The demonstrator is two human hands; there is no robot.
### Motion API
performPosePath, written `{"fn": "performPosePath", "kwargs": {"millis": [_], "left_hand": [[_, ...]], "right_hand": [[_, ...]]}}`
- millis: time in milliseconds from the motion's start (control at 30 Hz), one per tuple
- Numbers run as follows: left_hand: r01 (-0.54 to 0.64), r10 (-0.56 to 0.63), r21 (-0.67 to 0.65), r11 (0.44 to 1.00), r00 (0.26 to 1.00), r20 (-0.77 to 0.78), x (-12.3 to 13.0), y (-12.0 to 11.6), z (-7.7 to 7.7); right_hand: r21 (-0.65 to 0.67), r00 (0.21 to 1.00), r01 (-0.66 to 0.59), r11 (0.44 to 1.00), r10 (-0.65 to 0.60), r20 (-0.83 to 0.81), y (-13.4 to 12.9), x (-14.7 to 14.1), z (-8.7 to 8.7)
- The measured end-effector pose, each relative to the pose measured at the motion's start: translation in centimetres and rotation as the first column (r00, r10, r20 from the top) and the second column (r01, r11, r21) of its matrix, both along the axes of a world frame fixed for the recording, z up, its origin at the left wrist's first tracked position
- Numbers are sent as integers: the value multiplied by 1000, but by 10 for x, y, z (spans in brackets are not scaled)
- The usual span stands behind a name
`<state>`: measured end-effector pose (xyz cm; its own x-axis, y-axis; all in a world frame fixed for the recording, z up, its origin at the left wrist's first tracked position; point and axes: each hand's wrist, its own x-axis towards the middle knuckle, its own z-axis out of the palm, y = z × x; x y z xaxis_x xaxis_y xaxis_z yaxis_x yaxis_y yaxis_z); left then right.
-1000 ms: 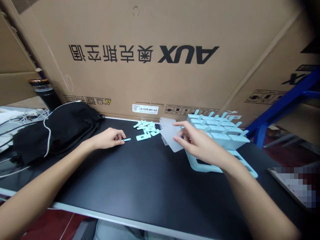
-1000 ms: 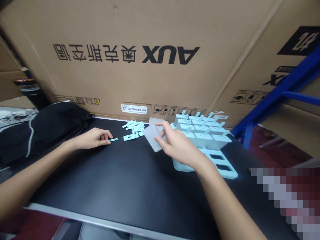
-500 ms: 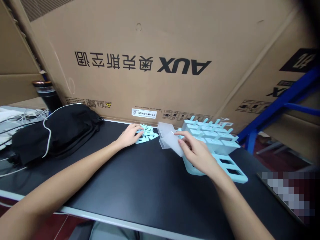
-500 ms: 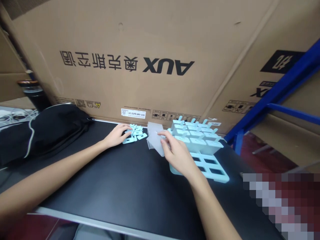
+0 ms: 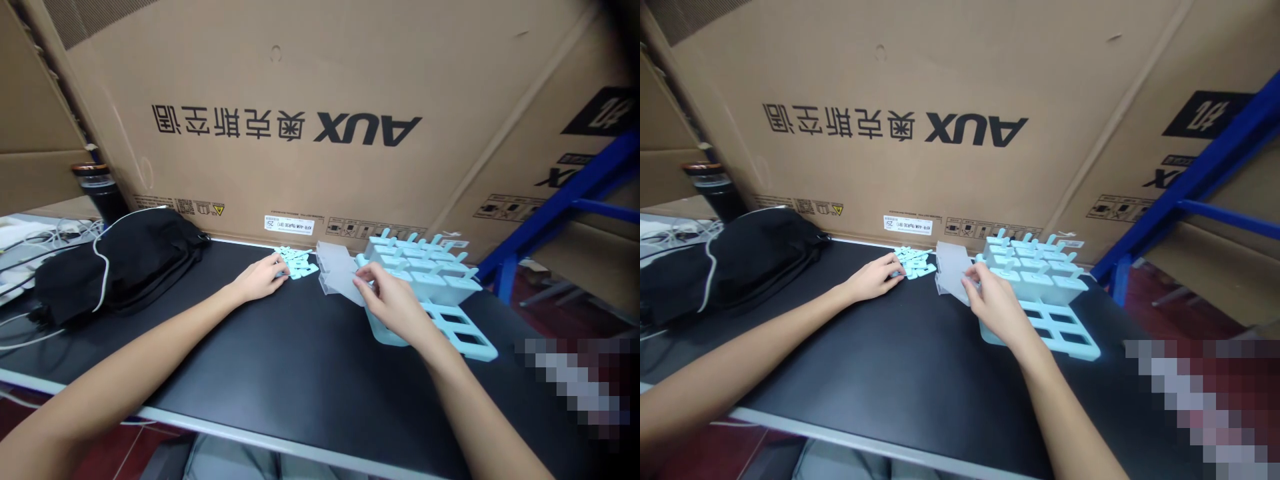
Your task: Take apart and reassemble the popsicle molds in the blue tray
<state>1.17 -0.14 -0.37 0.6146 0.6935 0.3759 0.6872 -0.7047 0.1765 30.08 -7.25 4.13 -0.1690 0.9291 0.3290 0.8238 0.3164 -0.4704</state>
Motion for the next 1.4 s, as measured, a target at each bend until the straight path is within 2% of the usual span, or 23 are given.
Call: {"fn": "performPosePath", "kwargs": {"millis": [133,267,367,467,733,867,1000,1100,1233,1400], "left_hand": [[43,-44,63,997,999,17,8,-9,3],[118,-115,-22,993,987,113,31,-28,2],[193,-178,-38,981,954,242,48,-39,-2],[251,-234,-20,968,926,295,56,-43,-4],[284,-243,-52,957,890,386,56,-39,-1],[275,-218,-66,959,867,447,62,-35,-2],[275,-198,-54,960,804,561,76,-25,-5],[280,-198,-39,959,765,613,87,-18,-7],[288,-202,-49,956,774,600,92,-16,-10],[260,-166,-99,961,820,547,90,-14,-14]], "right_hand": [[-7,1000,30,1000,-30,4,2,1,-3],[-9,999,36,999,-37,-34,1,0,-1],[-54,997,-12,998,8,-80,1,-2,-1],[-96,992,-87,992,77,-102,1,-4,-3],[-93,990,-97,991,86,-108,-2,-8,-4],[-32,998,-22,999,20,-62,1,-10,-7],[74,997,79,994,-80,10,3,-8,-10],[123,993,103,987,-108,36,2,-7,-12],[50,992,79,996,-84,94,-2,-10,-16],[-39,961,119,992,-105,257,-3,-16,-23]]}}
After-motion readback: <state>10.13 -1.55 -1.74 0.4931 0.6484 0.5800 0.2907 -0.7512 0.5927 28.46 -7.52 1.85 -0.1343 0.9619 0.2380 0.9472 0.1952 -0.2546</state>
